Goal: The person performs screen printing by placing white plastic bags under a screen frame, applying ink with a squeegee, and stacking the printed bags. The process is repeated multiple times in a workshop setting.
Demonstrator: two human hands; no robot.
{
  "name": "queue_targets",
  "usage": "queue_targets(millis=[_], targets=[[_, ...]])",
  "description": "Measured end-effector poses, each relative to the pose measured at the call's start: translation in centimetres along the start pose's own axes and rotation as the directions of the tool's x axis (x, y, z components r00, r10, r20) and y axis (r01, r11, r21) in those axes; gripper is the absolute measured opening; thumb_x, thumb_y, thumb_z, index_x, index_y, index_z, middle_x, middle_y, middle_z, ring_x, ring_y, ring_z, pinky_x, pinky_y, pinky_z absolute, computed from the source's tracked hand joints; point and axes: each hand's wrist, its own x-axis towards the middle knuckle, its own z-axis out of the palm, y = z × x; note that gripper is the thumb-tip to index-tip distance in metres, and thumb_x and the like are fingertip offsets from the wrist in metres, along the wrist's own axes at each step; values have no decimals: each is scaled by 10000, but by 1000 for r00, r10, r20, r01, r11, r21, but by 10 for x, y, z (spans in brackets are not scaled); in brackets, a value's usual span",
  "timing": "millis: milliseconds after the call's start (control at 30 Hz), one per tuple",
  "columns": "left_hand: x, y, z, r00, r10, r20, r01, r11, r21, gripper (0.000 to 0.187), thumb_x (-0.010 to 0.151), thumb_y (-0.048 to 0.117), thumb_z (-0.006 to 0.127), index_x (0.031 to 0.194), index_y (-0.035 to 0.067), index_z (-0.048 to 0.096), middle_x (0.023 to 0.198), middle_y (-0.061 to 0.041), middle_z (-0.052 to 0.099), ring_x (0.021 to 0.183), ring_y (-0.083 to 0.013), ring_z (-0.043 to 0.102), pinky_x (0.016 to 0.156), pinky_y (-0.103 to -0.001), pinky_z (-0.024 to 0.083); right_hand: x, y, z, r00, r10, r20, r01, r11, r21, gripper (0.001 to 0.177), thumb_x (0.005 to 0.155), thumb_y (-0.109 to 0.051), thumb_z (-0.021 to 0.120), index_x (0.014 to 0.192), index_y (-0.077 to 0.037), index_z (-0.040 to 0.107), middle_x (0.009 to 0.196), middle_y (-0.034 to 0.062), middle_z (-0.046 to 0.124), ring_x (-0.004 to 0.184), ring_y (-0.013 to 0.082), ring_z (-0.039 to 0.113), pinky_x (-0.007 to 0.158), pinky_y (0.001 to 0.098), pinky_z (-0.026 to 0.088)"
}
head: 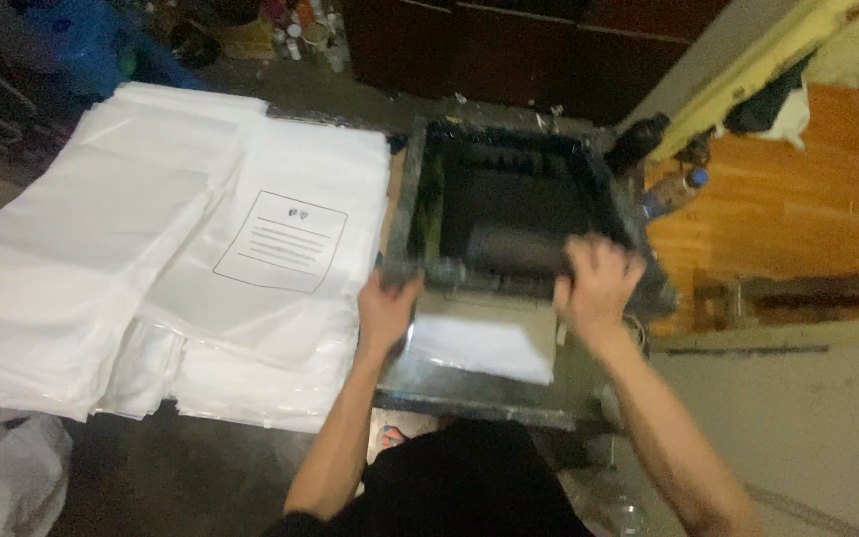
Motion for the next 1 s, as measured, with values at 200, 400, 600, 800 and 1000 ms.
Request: queue_targets(millis=[200, 400, 600, 800, 1000], targets=[[60, -26, 26, 824, 505, 258, -518, 855, -20, 408, 944, 327, 848, 1246, 133, 654, 922, 12, 631, 807, -142, 590, 724, -312, 480, 143, 25, -85, 925, 35, -379, 54, 974, 222, 521, 813, -307, 648, 1284, -89, 674, 1166, 164, 638, 1030, 397, 592, 902, 522, 374], [84, -199, 54, 775, 479, 413, -627, 668, 401, 382, 909, 617, 788, 940, 245, 872, 919, -39, 679, 828, -249, 696, 769, -400, 515, 204, 44, -104, 943, 59, -327, 21, 971, 238, 418, 900, -311, 754, 1276, -139, 697, 1128, 107, 646, 996, 376, 586, 850, 508, 387], [60, -115, 41, 731, 461, 502, -637, 724, 263, 300, 988, 371, 779, 1054, 97, 882, 1016, -111, 743, 1054, -250, 677, 861, -397, 560, 248, 58, -113, 954, 29, -298, 55, 961, 272, 442, 914, -290, 818, 1293, -118, 666, 1103, 114, 617, 1015, 388, 598, 818, 510, 384], [77, -124, 30, 806, 333, 489, -565, 679, 469, 277, 947, 423, 825, 1018, 162, 881, 1118, -98, 662, 1023, -317, 732, 901, -469, 569, 281, 67, -117, 963, 26, -269, 45, 966, 256, 557, 919, -327, 916, 1376, -127, 667, 1145, 138, 653, 1038, 416, 619, 770, 547, 407], [64, -75, 4, 872, 332, 360, -416, 890, 188, 92, 896, 178, 895, 961, 132, 848, 1043, -35, 692, 886, -194, 682, 798, -303, 515, 295, 72, -115, 961, 21, -275, 74, 941, 331, 596, 844, -269, 958, 1360, -113, 705, 1293, 156, 724, 1162, 422, 614, 774, 554, 411]])
